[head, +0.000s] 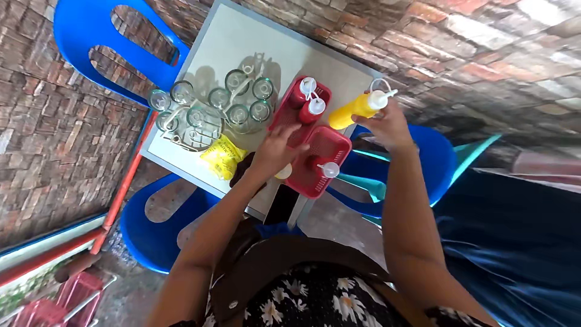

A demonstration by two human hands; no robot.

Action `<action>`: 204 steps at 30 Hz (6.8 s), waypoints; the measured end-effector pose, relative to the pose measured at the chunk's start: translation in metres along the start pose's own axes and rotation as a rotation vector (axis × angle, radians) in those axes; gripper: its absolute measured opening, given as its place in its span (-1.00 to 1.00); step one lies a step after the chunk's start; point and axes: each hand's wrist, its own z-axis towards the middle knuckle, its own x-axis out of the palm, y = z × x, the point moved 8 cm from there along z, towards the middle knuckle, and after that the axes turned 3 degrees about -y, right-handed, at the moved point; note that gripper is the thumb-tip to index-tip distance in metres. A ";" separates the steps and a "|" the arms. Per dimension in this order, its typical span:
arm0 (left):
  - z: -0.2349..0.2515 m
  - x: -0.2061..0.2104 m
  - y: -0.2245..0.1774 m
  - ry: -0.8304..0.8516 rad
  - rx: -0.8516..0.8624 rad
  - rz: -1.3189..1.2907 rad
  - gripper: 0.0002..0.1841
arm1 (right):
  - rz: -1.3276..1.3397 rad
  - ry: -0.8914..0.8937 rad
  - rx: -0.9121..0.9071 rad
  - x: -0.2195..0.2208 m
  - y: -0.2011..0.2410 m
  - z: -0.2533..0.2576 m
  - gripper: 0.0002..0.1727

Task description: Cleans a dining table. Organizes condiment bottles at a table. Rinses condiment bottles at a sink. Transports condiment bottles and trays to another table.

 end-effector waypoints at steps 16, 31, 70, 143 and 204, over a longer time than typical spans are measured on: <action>0.077 0.041 -0.015 -0.075 0.031 0.189 -0.50 | -0.131 -0.301 0.138 -0.005 -0.029 0.002 -0.04; -0.040 -0.050 0.042 -0.371 -0.056 0.139 -0.51 | 0.006 -0.150 0.282 0.032 -0.086 -0.025 -0.12; -0.096 -0.081 -0.048 -0.300 0.164 -0.165 -0.11 | 0.088 0.539 -0.415 0.061 0.191 -0.104 0.19; -0.323 -0.139 0.085 -1.016 0.021 -0.345 -0.05 | 0.389 -1.019 0.319 0.123 0.044 0.049 -0.39; -0.471 -0.155 0.114 -1.315 -0.125 -0.250 -0.22 | 0.001 0.622 -0.886 0.355 0.289 -0.278 -0.67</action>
